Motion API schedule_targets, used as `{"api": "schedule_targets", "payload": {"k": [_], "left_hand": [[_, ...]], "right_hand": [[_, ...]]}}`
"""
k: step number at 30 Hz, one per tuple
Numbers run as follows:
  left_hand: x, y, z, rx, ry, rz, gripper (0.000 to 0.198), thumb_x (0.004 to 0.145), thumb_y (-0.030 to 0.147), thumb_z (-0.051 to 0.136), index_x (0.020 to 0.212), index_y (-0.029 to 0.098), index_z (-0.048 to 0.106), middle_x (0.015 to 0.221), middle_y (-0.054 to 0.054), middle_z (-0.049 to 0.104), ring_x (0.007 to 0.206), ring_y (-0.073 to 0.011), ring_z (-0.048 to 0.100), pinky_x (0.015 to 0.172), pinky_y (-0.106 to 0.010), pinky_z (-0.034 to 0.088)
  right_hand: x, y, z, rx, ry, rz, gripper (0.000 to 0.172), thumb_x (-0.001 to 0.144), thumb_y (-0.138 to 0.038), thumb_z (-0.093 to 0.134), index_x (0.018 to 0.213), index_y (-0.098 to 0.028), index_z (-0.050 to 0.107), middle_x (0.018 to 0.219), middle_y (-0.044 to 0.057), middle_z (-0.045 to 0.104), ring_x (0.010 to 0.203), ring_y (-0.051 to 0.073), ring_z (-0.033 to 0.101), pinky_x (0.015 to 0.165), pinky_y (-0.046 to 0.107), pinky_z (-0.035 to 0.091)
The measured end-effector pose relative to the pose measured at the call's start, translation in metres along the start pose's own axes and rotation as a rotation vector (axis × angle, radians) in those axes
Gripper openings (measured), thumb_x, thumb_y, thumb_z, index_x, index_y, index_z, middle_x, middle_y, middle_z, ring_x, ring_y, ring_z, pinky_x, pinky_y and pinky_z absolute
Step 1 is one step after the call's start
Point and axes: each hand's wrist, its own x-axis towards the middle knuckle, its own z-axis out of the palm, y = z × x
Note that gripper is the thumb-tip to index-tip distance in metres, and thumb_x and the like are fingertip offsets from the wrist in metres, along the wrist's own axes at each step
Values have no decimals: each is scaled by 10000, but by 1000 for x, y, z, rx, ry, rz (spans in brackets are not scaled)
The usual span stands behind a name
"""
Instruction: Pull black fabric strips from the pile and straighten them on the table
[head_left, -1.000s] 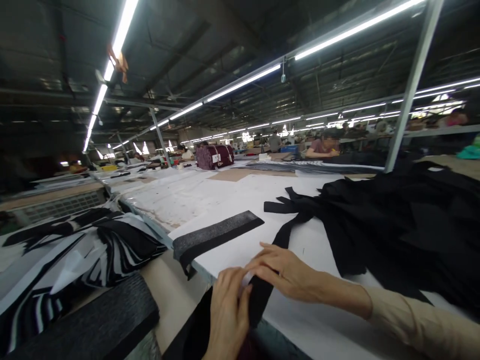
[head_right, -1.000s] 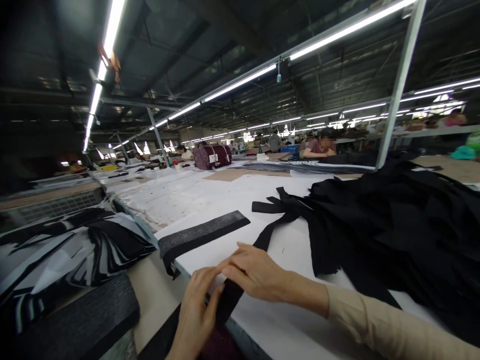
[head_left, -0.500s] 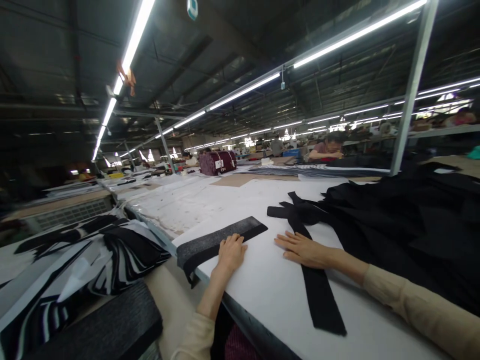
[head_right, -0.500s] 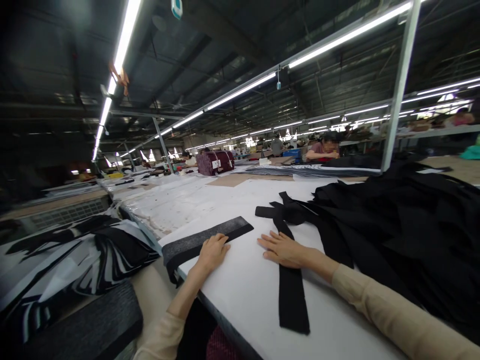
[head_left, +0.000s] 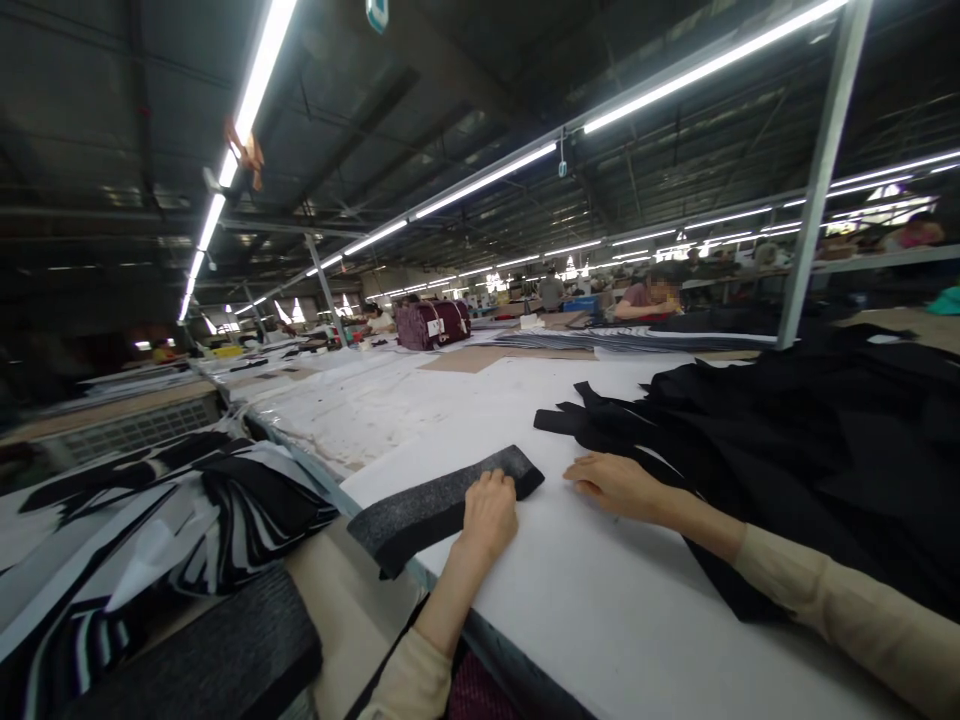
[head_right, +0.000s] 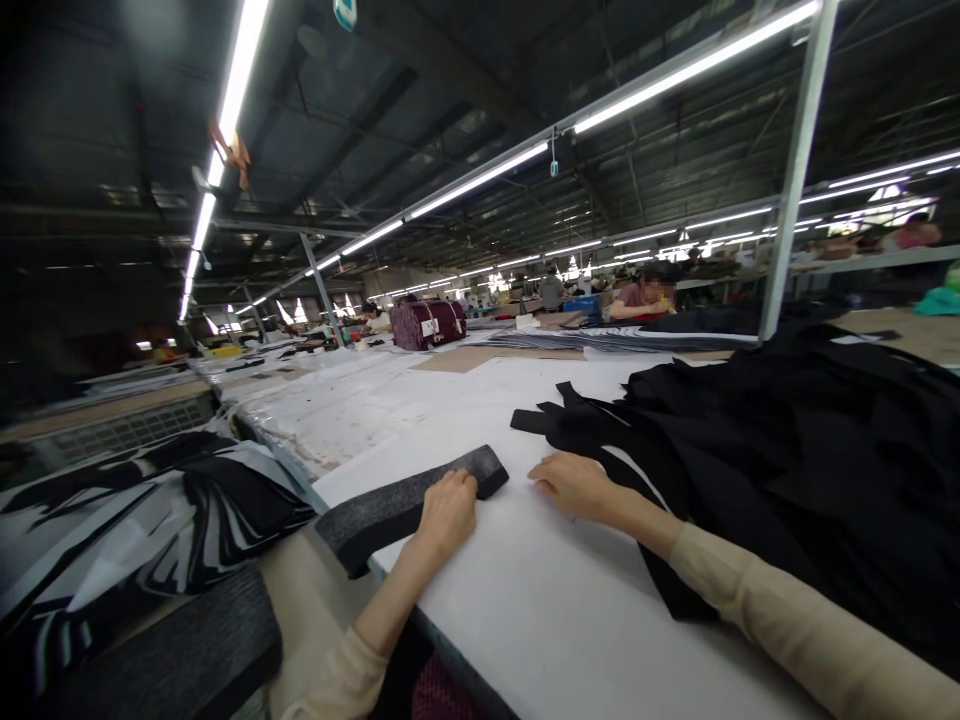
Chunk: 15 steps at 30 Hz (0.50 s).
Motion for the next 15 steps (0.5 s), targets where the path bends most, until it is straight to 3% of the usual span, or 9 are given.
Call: {"api": "schedule_targets", "payload": {"k": [4, 9, 13, 15], "left_hand": [[6, -10, 1, -175, 55, -174, 211, 791, 150, 443, 746, 173, 648, 798, -74, 667, 803, -196, 601, 734, -286, 430], [8, -14, 6, -443, 157, -266, 153, 704, 142, 534, 596, 188, 632, 671, -47, 656, 725, -198, 596, 736, -301, 418], [13, -13, 9, -766, 314, -333, 138, 659, 112, 568, 542, 179, 592, 569, -3, 590, 657, -165, 561, 748, -291, 425], [13, -23, -5, -976, 444, -397, 113, 692, 132, 551, 593, 169, 591, 567, 14, 565, 630, -144, 550, 723, -276, 443]], "right_hand": [[6, -21, -8, 49, 106, -134, 364, 874, -169, 364, 1166, -184, 580, 1142, 73, 608, 1038, 212, 546, 885, 336, 423], [26, -45, 0, 51, 86, -376, 318, 883, -182, 403, 1128, -178, 606, 1136, 46, 620, 1076, 197, 497, 939, 339, 369], [35, -53, 18, -34, 60, -277, 289, 891, -304, 434, 1074, -213, 638, 1069, 44, 651, 1015, 244, 507, 878, 405, 374], [34, -50, 24, -39, 45, -241, 326, 909, -330, 394, 1096, -210, 633, 1083, 46, 647, 990, 241, 513, 867, 397, 375]]}}
